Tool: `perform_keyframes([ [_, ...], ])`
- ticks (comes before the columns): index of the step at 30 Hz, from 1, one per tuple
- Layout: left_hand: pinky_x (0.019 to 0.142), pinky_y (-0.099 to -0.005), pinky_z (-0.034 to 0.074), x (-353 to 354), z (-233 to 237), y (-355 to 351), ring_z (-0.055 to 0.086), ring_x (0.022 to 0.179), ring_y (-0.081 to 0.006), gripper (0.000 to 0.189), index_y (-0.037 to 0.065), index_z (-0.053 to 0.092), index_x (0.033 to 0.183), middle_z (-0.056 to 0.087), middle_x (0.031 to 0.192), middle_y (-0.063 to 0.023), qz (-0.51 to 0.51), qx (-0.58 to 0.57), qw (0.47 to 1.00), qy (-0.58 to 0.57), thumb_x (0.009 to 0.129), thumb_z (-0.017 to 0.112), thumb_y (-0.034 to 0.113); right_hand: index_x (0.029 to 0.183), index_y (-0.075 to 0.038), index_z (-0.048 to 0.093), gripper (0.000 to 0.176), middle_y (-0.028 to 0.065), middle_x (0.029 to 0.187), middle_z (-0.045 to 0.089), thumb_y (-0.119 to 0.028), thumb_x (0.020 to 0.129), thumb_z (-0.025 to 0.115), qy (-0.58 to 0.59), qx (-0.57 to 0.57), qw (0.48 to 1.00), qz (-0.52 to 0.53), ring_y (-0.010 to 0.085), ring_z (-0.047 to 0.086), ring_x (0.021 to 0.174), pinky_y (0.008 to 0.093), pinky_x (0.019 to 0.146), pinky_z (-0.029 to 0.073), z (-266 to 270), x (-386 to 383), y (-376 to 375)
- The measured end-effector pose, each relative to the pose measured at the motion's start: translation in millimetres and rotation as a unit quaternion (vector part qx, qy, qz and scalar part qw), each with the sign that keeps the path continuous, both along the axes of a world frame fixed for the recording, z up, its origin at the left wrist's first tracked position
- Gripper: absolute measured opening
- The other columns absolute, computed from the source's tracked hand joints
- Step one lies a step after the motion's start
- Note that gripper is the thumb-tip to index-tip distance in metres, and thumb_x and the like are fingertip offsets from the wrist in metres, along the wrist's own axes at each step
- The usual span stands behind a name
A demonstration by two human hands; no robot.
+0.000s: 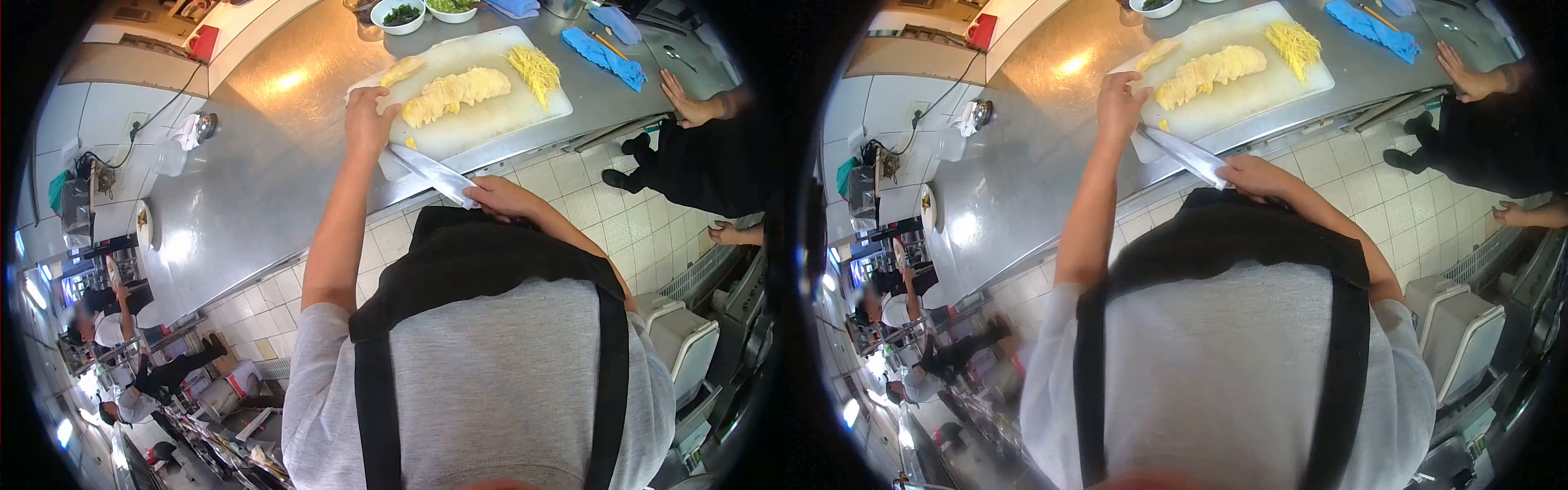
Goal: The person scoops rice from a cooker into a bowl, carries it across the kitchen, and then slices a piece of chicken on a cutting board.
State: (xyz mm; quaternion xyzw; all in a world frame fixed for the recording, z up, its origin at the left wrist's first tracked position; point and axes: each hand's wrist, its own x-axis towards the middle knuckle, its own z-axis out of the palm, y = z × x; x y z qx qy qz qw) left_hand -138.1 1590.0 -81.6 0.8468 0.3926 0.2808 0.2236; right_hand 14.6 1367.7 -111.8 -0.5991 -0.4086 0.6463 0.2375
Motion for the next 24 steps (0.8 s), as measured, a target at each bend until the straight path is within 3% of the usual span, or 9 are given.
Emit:
perform_keyframes([
  [4,0.079,-0.0367,0.047,-24,18,-39,0.060,0.086,-0.0286,0.020,0.004,0.064,0.094,0.059,0.093,-0.0140,0.044,0.020,0.996,-0.070,0.076,0.070,0.010,0.093,-0.001,0.054,0.031,0.0058,0.055,0.048,-0.031,0.095,0.045,0.008,0.030,1.000,-0.007,0.0151,0.045,0.034,0.0301,0.034,0.037,-7,-8,13],
  [6,0.075,-0.0367,0.047,-36,10,-56,0.060,0.082,-0.0290,0.014,0.005,0.064,0.090,0.062,0.088,-0.0128,0.086,0.014,0.990,-0.110,0.076,0.068,0.006,0.089,-0.002,0.053,0.031,0.0047,0.057,0.048,-0.031,0.095,0.045,-0.017,0.064,0.995,-0.080,0.0132,0.043,0.033,0.0290,0.033,0.035,12,-10,15],
  [7,0.075,-0.0367,0.047,-41,0,-61,0.060,0.082,-0.0290,0.014,0.005,0.064,0.090,0.062,0.088,-0.0128,0.090,0.013,0.990,-0.111,0.076,0.068,0.006,0.087,-0.001,0.053,0.032,0.0126,0.064,0.055,-0.031,0.094,0.045,-0.057,0.049,0.994,-0.076,0.0240,0.054,0.043,0.0354,0.044,0.044,23,-6,17],
  [8,0.074,-0.0367,0.047,-44,-9,-67,0.060,0.080,-0.0293,0.012,0.004,0.064,0.087,0.064,0.087,-0.0119,0.040,0.054,0.993,-0.092,0.075,0.068,0.005,0.087,-0.001,0.053,0.032,0.0126,0.064,0.055,-0.031,0.094,0.045,-0.057,0.046,0.995,-0.073,0.0240,0.054,0.043,0.0354,0.044,0.044,25,-4,17],
  [10,0.073,-0.0368,0.047,-46,-24,-75,0.060,0.078,-0.0296,0.011,0.004,0.065,0.085,0.065,0.087,-0.0111,-0.007,0.093,0.993,-0.073,0.075,0.068,0.004,0.089,0.001,0.055,0.033,0.0220,0.077,0.061,-0.031,0.093,0.046,-0.203,0.122,0.969,-0.073,0.0382,0.061,0.068,0.0434,0.065,0.048,26,0,17],
  [11,0.074,-0.0365,0.047,-43,-25,-80,0.059,0.079,-0.0296,0.010,0.004,0.065,0.083,0.065,0.087,-0.0103,-0.016,0.103,0.992,-0.075,0.074,0.067,0.003,0.091,0.002,0.055,0.035,0.0267,0.087,0.061,-0.032,0.092,0.046,-0.220,0.120,0.965,-0.074,0.0453,0.056,0.088,0.0480,0.079,0.044,27,0,17],
  [24,0.075,-0.0341,0.048,-28,-33,-81,0.060,0.079,-0.0249,0.009,0.004,0.065,0.079,0.065,0.085,-0.0064,-0.036,0.169,0.983,-0.060,0.071,0.069,0.000,0.092,0.002,0.055,0.036,0.0270,0.089,0.061,-0.033,0.092,0.046,-0.244,0.151,0.956,-0.056,0.0448,0.057,0.086,0.0486,0.075,0.044,14,1,28],
])
